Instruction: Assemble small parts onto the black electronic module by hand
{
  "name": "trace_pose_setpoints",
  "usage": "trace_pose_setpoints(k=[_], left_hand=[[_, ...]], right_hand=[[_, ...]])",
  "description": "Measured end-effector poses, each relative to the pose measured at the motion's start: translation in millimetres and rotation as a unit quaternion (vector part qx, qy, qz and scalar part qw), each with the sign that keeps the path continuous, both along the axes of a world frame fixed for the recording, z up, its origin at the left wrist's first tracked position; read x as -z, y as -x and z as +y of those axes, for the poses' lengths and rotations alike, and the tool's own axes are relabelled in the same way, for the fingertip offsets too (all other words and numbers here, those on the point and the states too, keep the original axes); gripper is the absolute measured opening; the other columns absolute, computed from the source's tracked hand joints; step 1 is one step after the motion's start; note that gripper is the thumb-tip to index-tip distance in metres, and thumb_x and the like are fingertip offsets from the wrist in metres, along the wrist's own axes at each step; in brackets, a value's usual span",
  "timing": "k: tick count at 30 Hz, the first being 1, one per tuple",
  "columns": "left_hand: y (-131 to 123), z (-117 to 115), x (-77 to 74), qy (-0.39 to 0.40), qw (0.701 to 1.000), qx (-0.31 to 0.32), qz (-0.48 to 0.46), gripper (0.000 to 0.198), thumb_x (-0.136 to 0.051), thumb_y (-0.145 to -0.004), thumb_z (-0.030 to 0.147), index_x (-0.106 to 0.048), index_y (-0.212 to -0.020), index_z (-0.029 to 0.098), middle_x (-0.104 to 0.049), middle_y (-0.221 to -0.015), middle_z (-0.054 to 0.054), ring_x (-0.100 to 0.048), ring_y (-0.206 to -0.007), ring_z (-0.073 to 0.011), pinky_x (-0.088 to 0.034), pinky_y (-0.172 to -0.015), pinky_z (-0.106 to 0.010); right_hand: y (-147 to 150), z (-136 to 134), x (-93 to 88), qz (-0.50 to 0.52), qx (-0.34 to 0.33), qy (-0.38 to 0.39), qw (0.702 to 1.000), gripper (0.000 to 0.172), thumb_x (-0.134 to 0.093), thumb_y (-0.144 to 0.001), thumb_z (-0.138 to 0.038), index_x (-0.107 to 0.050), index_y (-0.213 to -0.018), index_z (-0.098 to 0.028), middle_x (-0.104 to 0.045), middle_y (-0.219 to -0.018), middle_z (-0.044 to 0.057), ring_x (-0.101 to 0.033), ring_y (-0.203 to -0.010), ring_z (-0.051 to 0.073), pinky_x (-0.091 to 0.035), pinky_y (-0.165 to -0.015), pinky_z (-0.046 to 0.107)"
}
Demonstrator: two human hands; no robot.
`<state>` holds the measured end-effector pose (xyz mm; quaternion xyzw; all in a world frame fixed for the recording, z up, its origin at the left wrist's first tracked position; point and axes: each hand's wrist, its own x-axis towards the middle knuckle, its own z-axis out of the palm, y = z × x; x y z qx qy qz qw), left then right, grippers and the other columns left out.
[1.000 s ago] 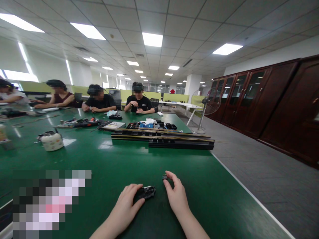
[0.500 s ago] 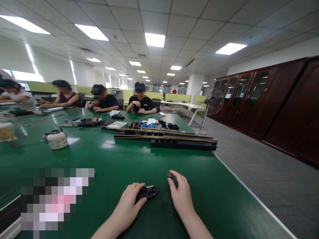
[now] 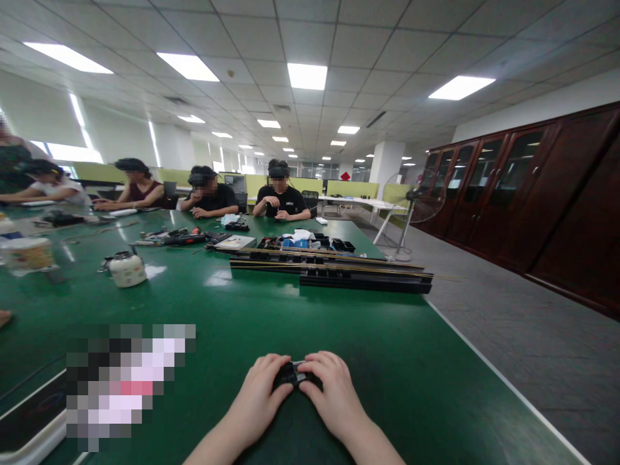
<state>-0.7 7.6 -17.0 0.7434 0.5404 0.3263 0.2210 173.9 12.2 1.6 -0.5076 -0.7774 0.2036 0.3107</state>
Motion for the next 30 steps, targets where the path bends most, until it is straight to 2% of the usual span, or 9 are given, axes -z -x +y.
trace_pose_setpoints(k=[6,12,30], left_hand=[[0.1,0.0,1.3,-0.006,1.000,-0.004,0.003,0.033,-0.053,-0.073,0.025,-0.056,-0.106,0.022,-0.059,-0.105,-0.007,-0.051,-0.100,-0.0227,-0.039,-0.090,-0.038],[-0.2,-1.5,0.7,-0.010,1.000,-0.006,0.009,0.034,-0.050,-0.076,0.025,-0.055,-0.109,0.020,-0.058,-0.106,-0.008,-0.050,-0.101,-0.0224,-0.039,-0.090,-0.037],[-1.6,-1.7,-2.8,0.006,1.000,-0.020,-0.012,0.031,-0.047,-0.079,0.025,-0.052,-0.109,0.022,-0.059,-0.108,-0.006,-0.050,-0.103,-0.0209,-0.038,-0.092,-0.038]], right_hand=[[-0.8,-1.1,0.9,0.023,-0.003,0.004,1.000,0.024,-0.061,-0.068,-0.022,-0.066,-0.090,-0.032,-0.065,-0.100,0.001,-0.052,-0.102,0.023,-0.031,-0.094,0.043],[-3.2,1.9,5.3,0.063,0.019,0.016,0.998,0.035,-0.060,-0.067,-0.023,-0.062,-0.102,-0.026,-0.063,-0.106,0.005,-0.052,-0.104,0.024,-0.035,-0.094,0.040],[-3.9,2.0,5.9,0.093,0.031,0.024,0.995,0.028,-0.051,-0.074,-0.025,-0.062,-0.100,-0.023,-0.065,-0.097,0.006,-0.056,-0.094,0.022,-0.040,-0.089,0.038]])
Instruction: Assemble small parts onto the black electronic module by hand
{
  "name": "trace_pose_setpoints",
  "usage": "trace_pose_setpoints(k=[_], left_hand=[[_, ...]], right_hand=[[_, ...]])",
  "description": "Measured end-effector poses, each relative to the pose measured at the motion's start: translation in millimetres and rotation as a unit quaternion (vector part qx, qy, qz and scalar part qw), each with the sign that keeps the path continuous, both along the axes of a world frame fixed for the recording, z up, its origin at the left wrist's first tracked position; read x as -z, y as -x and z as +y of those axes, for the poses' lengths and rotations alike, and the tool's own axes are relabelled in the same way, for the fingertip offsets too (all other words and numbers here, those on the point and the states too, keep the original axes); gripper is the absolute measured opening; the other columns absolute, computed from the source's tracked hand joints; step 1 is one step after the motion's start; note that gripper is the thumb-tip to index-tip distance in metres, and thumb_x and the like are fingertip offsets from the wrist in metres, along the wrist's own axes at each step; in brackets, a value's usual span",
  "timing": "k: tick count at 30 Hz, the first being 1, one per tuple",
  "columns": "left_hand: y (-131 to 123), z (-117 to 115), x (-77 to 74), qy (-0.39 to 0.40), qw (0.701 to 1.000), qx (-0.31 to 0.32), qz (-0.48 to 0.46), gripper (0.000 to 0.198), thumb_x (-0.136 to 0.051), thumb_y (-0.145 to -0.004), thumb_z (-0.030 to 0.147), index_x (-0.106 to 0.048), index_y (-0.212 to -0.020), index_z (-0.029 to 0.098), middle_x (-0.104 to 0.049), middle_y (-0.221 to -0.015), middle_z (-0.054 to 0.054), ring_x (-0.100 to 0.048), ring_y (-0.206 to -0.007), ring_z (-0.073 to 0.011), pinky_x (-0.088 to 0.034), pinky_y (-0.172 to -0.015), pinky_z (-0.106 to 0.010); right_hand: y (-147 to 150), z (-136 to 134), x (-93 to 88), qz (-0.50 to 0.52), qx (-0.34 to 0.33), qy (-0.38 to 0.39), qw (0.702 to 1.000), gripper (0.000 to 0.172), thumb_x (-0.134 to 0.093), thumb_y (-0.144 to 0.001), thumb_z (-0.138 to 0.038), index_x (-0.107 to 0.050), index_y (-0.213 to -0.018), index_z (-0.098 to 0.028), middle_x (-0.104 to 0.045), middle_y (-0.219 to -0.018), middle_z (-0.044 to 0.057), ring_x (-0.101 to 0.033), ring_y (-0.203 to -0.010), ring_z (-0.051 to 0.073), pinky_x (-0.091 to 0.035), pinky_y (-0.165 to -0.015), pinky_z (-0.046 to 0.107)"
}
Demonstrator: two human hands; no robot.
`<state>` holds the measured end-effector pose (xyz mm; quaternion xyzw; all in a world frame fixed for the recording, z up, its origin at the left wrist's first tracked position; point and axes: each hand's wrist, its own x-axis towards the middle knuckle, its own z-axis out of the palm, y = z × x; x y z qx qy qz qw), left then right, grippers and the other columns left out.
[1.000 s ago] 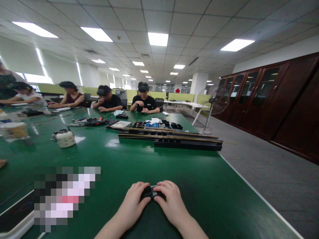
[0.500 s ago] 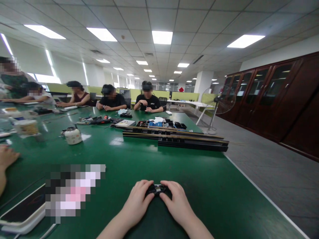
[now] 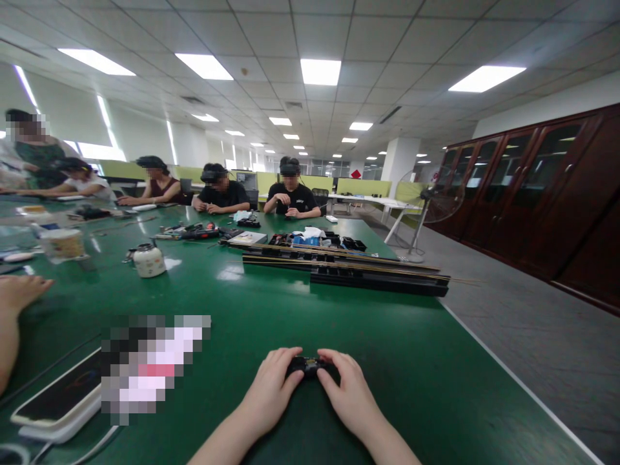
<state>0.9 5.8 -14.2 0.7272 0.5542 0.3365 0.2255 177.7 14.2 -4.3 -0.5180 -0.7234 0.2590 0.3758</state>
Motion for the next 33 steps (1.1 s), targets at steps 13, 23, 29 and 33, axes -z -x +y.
trace_pose_setpoints(k=[13,23,29,33], left_hand=[[-0.2,-0.5,-1.7,-0.004,1.000,0.003,-0.006,0.031,-0.048,-0.078,0.026,-0.054,-0.108,0.022,-0.060,-0.107,-0.007,-0.050,-0.102,-0.0220,-0.039,-0.091,-0.039],[0.2,-0.5,-1.8,0.000,1.000,0.005,-0.003,0.031,-0.048,-0.078,0.026,-0.053,-0.108,0.022,-0.059,-0.108,-0.007,-0.049,-0.103,-0.0226,-0.038,-0.092,-0.040],[0.2,-0.6,-1.2,-0.002,1.000,0.005,0.002,0.031,-0.048,-0.078,0.026,-0.053,-0.108,0.022,-0.060,-0.108,-0.007,-0.049,-0.103,-0.0220,-0.038,-0.092,-0.038],[0.0,-1.1,-2.3,-0.001,1.000,0.005,0.006,0.031,-0.048,-0.078,0.026,-0.053,-0.108,0.020,-0.060,-0.108,-0.007,-0.049,-0.103,-0.0216,-0.038,-0.092,-0.037]], right_hand=[[-0.2,-0.4,-1.2,-0.002,-0.006,-0.001,1.000,0.027,-0.051,-0.073,-0.024,-0.063,-0.097,-0.023,-0.065,-0.098,0.005,-0.056,-0.096,0.023,-0.038,-0.092,0.040],[0.3,-0.1,-0.5,-0.012,-0.004,0.001,1.000,0.026,-0.051,-0.073,-0.025,-0.063,-0.096,-0.023,-0.066,-0.099,0.005,-0.056,-0.098,0.023,-0.037,-0.093,0.040],[-0.2,-1.2,-1.7,-0.023,-0.007,0.006,1.000,0.026,-0.050,-0.074,-0.025,-0.063,-0.096,-0.023,-0.066,-0.099,0.004,-0.056,-0.099,0.022,-0.036,-0.093,0.040],[-0.2,-1.2,-2.2,-0.024,-0.009,0.003,1.000,0.025,-0.049,-0.074,-0.025,-0.063,-0.096,-0.023,-0.066,-0.099,0.004,-0.056,-0.098,0.022,-0.036,-0.094,0.040]])
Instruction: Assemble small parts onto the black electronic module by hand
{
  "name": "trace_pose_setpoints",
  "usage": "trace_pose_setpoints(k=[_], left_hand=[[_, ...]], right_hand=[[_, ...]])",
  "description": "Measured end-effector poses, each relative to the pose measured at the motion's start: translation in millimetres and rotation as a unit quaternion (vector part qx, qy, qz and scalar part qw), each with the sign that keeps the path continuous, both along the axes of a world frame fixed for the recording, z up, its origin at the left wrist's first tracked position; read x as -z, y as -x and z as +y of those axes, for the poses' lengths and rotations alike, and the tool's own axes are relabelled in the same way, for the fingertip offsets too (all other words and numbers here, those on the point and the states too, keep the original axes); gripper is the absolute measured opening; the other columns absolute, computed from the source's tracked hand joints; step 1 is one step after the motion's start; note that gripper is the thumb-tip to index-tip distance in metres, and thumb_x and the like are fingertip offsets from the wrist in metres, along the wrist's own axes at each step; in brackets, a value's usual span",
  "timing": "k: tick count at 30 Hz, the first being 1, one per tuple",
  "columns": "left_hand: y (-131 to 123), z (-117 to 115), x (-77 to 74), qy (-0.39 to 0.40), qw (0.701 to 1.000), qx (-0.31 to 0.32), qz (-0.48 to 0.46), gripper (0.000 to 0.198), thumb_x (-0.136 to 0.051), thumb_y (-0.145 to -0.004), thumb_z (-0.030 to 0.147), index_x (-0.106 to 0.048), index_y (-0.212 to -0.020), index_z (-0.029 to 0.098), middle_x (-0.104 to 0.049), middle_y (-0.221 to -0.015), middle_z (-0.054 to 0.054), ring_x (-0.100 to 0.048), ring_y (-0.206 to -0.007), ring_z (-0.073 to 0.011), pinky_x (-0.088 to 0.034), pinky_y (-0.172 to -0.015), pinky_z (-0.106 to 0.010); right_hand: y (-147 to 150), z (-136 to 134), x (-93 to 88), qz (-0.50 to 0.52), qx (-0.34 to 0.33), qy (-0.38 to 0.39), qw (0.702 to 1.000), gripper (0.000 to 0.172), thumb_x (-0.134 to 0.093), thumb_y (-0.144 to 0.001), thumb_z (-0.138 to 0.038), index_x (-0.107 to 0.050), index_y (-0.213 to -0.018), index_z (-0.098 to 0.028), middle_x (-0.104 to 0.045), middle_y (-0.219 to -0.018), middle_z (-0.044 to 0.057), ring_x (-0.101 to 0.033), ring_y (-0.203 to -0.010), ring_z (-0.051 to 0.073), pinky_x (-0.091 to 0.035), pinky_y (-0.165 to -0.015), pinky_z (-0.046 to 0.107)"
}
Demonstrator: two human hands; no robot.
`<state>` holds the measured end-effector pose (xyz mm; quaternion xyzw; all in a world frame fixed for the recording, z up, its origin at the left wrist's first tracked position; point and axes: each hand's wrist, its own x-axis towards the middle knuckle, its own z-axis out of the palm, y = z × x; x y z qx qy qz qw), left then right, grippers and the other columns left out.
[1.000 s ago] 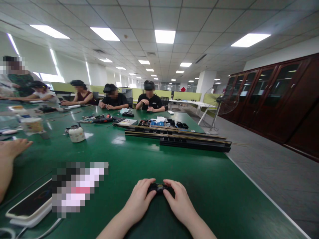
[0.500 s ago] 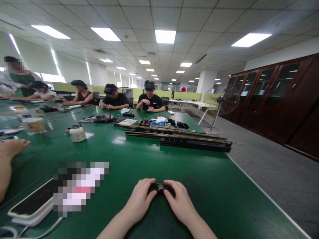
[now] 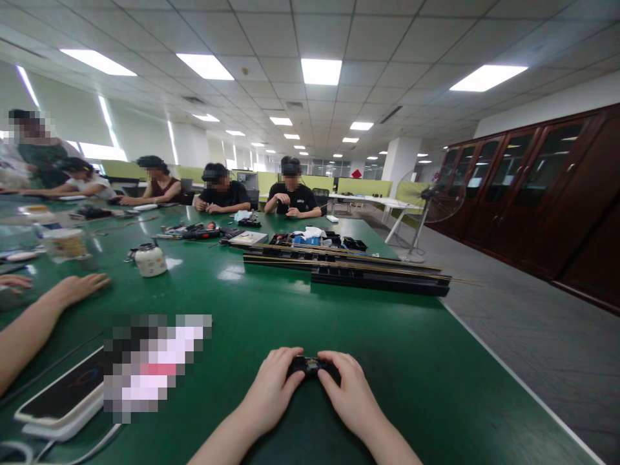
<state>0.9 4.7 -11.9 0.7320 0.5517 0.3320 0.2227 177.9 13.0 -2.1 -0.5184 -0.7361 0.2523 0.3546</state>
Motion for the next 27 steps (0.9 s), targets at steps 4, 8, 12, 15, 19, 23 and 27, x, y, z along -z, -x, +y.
trace_pose_setpoints(k=[4,8,12,15,19,23,27], left_hand=[[0.2,0.3,-0.4,0.003,1.000,-0.001,0.002,0.032,-0.048,-0.078,0.025,-0.053,-0.109,0.020,-0.060,-0.108,-0.008,-0.050,-0.103,-0.0217,-0.038,-0.092,-0.037],[0.8,2.0,3.0,-0.004,1.000,-0.003,-0.001,0.032,-0.049,-0.077,0.024,-0.053,-0.109,0.021,-0.060,-0.108,-0.007,-0.050,-0.103,-0.0212,-0.038,-0.091,-0.037],[0.8,2.0,5.0,-0.009,1.000,-0.001,0.002,0.034,-0.052,-0.074,0.021,-0.052,-0.109,0.021,-0.060,-0.108,-0.006,-0.050,-0.102,-0.0206,-0.038,-0.091,-0.036],[0.1,0.8,3.6,-0.006,1.000,-0.002,0.007,0.034,-0.052,-0.074,0.021,-0.052,-0.109,0.021,-0.060,-0.107,-0.006,-0.050,-0.102,-0.0206,-0.038,-0.091,-0.036],[-0.5,0.1,2.5,-0.005,1.000,-0.001,0.010,0.034,-0.052,-0.075,0.022,-0.052,-0.108,0.022,-0.060,-0.108,-0.006,-0.050,-0.102,-0.0210,-0.038,-0.091,-0.037],[-0.1,-0.1,3.0,-0.010,1.000,0.000,0.008,0.033,-0.051,-0.075,0.023,-0.051,-0.109,0.023,-0.059,-0.108,-0.006,-0.049,-0.102,-0.0214,-0.038,-0.091,-0.038],[0.3,-0.4,1.9,-0.007,1.000,0.002,0.011,0.034,-0.051,-0.076,0.022,-0.051,-0.109,0.021,-0.059,-0.108,-0.007,-0.049,-0.103,-0.0211,-0.037,-0.092,-0.037]], right_hand=[[0.4,0.1,-1.0,0.005,-0.002,-0.002,1.000,0.025,-0.050,-0.074,-0.024,-0.063,-0.095,-0.023,-0.066,-0.098,0.004,-0.056,-0.097,0.023,-0.036,-0.093,0.040],[0.8,-0.6,-1.8,0.003,0.001,-0.002,1.000,0.026,-0.050,-0.073,-0.023,-0.063,-0.096,-0.022,-0.065,-0.098,0.005,-0.055,-0.097,0.023,-0.037,-0.092,0.039],[1.1,-1.1,-1.4,-0.008,-0.002,-0.001,1.000,0.027,-0.050,-0.074,-0.022,-0.062,-0.098,-0.020,-0.065,-0.100,0.006,-0.055,-0.098,0.022,-0.036,-0.094,0.039],[0.9,-0.4,-0.6,-0.011,-0.002,-0.001,1.000,0.027,-0.050,-0.074,-0.023,-0.061,-0.098,-0.021,-0.064,-0.101,0.005,-0.055,-0.099,0.022,-0.036,-0.094,0.039],[0.1,1.2,-0.1,-0.012,0.000,0.006,1.000,0.027,-0.050,-0.074,-0.024,-0.061,-0.098,-0.022,-0.065,-0.101,0.005,-0.054,-0.100,0.022,-0.036,-0.094,0.040],[-0.5,1.4,-0.2,-0.007,-0.003,0.005,1.000,0.027,-0.050,-0.074,-0.024,-0.062,-0.098,-0.022,-0.065,-0.101,0.005,-0.055,-0.099,0.023,-0.035,-0.094,0.040],[-0.4,1.0,0.3,-0.006,-0.005,0.006,1.000,0.026,-0.050,-0.074,-0.024,-0.062,-0.097,-0.023,-0.065,-0.100,0.005,-0.055,-0.099,0.023,-0.035,-0.094,0.041]])
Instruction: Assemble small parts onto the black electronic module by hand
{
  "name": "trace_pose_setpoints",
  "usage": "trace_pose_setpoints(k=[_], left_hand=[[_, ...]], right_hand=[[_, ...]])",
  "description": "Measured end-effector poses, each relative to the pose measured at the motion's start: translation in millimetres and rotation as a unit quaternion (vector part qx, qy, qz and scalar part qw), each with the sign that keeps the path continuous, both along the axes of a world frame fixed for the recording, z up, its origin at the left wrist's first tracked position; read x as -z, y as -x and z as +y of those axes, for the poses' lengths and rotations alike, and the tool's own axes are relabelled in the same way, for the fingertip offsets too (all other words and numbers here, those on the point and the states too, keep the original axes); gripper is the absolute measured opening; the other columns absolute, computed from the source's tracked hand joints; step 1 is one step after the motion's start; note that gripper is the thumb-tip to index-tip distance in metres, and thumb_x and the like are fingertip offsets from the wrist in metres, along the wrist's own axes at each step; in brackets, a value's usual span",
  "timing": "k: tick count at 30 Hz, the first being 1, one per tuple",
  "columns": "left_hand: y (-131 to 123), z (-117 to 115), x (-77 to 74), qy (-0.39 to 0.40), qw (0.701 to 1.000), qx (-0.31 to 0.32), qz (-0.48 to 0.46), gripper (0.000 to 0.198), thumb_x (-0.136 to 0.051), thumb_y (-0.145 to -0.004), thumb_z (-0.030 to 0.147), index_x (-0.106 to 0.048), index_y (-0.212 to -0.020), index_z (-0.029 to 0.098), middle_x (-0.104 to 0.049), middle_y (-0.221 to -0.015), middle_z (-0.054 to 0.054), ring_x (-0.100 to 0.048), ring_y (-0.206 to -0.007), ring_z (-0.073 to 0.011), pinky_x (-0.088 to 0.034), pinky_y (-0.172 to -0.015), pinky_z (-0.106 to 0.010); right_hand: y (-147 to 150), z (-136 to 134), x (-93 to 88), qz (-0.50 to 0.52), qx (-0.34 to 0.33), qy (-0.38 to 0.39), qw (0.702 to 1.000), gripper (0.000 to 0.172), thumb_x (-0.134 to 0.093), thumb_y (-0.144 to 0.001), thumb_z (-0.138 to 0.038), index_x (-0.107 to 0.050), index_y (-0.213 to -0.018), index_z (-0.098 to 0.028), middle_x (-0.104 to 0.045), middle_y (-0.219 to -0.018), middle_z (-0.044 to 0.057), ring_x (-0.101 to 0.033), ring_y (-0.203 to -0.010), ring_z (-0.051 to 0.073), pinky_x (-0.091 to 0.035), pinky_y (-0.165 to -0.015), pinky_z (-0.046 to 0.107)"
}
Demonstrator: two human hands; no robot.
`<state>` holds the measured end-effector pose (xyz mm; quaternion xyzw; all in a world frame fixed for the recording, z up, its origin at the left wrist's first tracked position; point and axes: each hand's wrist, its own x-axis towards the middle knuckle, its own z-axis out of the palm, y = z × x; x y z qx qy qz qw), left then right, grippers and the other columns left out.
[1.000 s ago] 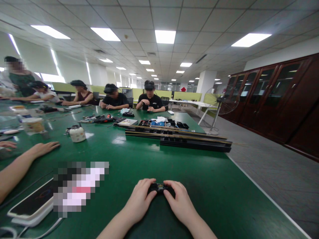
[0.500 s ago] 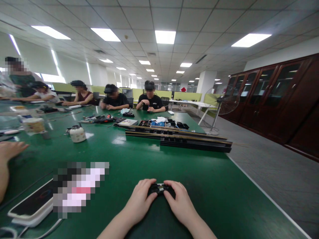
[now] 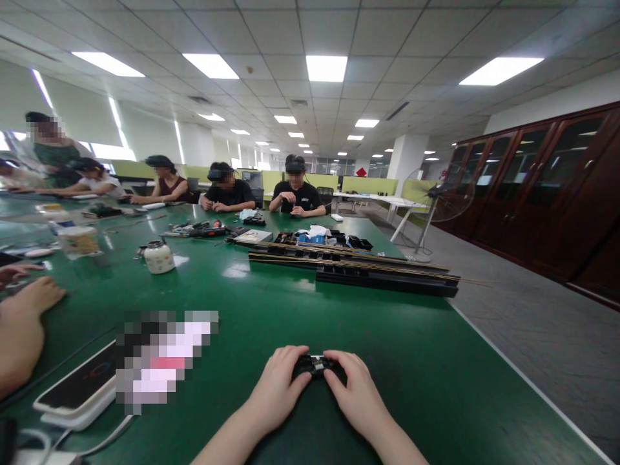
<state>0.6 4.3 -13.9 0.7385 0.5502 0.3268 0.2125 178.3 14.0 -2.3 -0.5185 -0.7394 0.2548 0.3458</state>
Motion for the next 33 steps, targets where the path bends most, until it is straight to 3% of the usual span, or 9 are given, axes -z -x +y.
trace_pose_setpoints(k=[33], left_hand=[[0.9,0.5,-0.8,0.004,1.000,0.003,-0.009,0.033,-0.051,-0.076,0.022,-0.051,-0.109,0.023,-0.059,-0.108,-0.005,-0.048,-0.103,-0.0211,-0.037,-0.092,-0.037]], right_hand=[[0.7,0.2,-1.0,-0.005,-0.002,-0.003,1.000,0.025,-0.048,-0.076,-0.026,-0.062,-0.098,-0.023,-0.065,-0.101,0.005,-0.055,-0.100,0.022,-0.037,-0.093,0.040]])
